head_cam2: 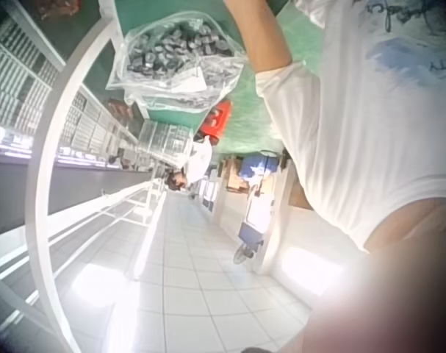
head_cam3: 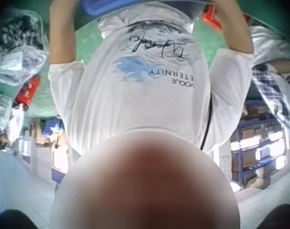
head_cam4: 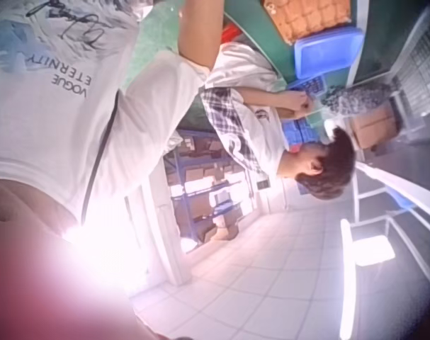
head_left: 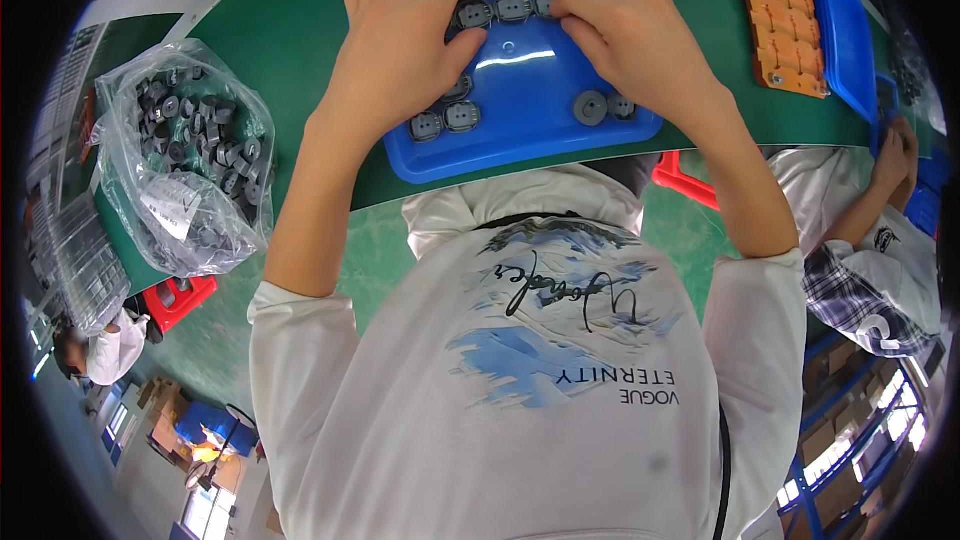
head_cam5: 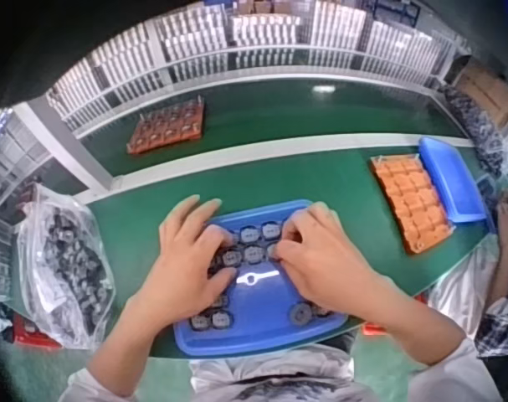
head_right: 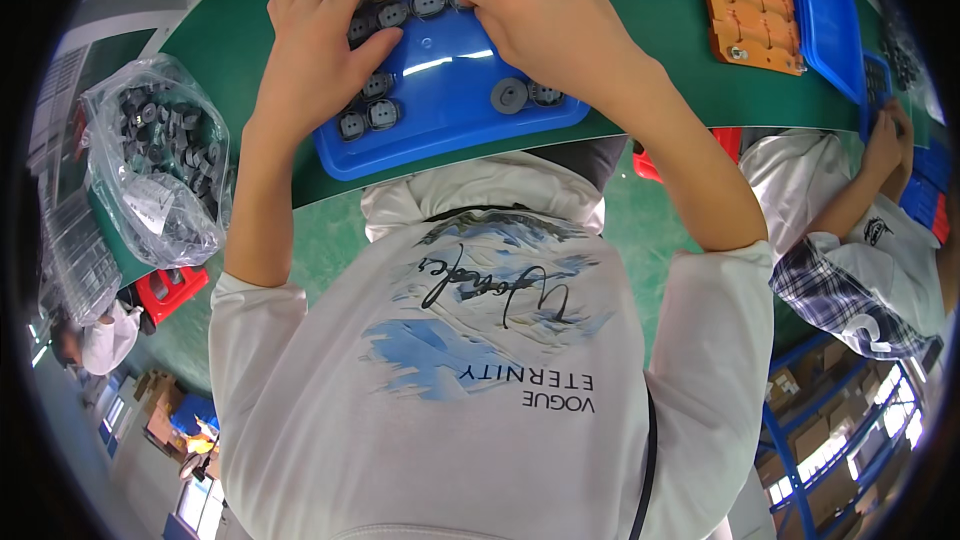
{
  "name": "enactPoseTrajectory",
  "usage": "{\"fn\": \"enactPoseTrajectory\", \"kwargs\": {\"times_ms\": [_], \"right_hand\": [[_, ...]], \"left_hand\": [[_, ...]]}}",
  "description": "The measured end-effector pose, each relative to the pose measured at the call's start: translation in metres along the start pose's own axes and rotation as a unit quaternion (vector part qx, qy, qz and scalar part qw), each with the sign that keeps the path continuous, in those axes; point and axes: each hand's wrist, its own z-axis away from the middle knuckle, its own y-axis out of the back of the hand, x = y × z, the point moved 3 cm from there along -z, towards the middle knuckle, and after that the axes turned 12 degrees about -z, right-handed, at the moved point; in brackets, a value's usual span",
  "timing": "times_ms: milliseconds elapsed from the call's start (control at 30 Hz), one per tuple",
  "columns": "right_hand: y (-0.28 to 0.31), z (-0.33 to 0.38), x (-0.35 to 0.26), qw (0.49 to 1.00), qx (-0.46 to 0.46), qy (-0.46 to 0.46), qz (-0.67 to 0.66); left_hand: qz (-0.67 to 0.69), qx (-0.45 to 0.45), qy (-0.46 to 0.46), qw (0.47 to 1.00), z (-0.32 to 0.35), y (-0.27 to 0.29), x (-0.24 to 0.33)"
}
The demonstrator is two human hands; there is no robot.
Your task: Placing small circular electronic components into trays and onto a mounting board at an assembly line station.
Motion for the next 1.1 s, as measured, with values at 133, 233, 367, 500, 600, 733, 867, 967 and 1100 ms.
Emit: {"fn": "enactPoseTrajectory", "kwargs": {"times_ms": [133,233,367,500,600,733,867,967,1100], "right_hand": [[0.001,-0.004,-0.001,1.0,-0.016,-0.003,0.003],[-0.003,-0.01,-0.001,1.0,-0.024,0.004,-0.002],[0.012,-0.036,-0.024,0.942,-0.217,-0.25,0.05],[0.02,-0.041,-0.029,0.938,-0.219,-0.267,0.034],[0.037,-0.037,-0.029,0.907,-0.208,-0.367,-0.017],[0.058,-0.015,-0.031,0.915,-0.282,-0.286,0.027],[0.05,-0.01,-0.051,0.897,-0.348,-0.271,-0.007],[0.05,-0.013,-0.053,0.913,-0.318,-0.254,0.023],[0.058,-0.014,-0.055,0.893,-0.336,-0.293,0.051]], "left_hand": [[0.008,-0.002,0.009,1.0,0.001,0.001,-0.002],[0.318,0.319,-0.172,0.876,0.007,-0.05,-0.033],[0.027,-0.005,0.027,0.999,0.002,-0.001,-0.007],[0.029,-0.004,0.035,0.999,0.001,0.001,-0.007],[0.183,0.16,-0.055,0.969,0.001,-0.037,-0.027],[0.002,0.084,0.01,0.996,0.0,0.0,-0.001],[0.064,0.047,-0.027,0.996,0.011,-0.004,0.03],[0.04,0.024,-0.07,0.996,0.013,-0.017,0.063],[0.03,-0.012,-0.073,0.997,0.013,-0.026,0.073]]}}
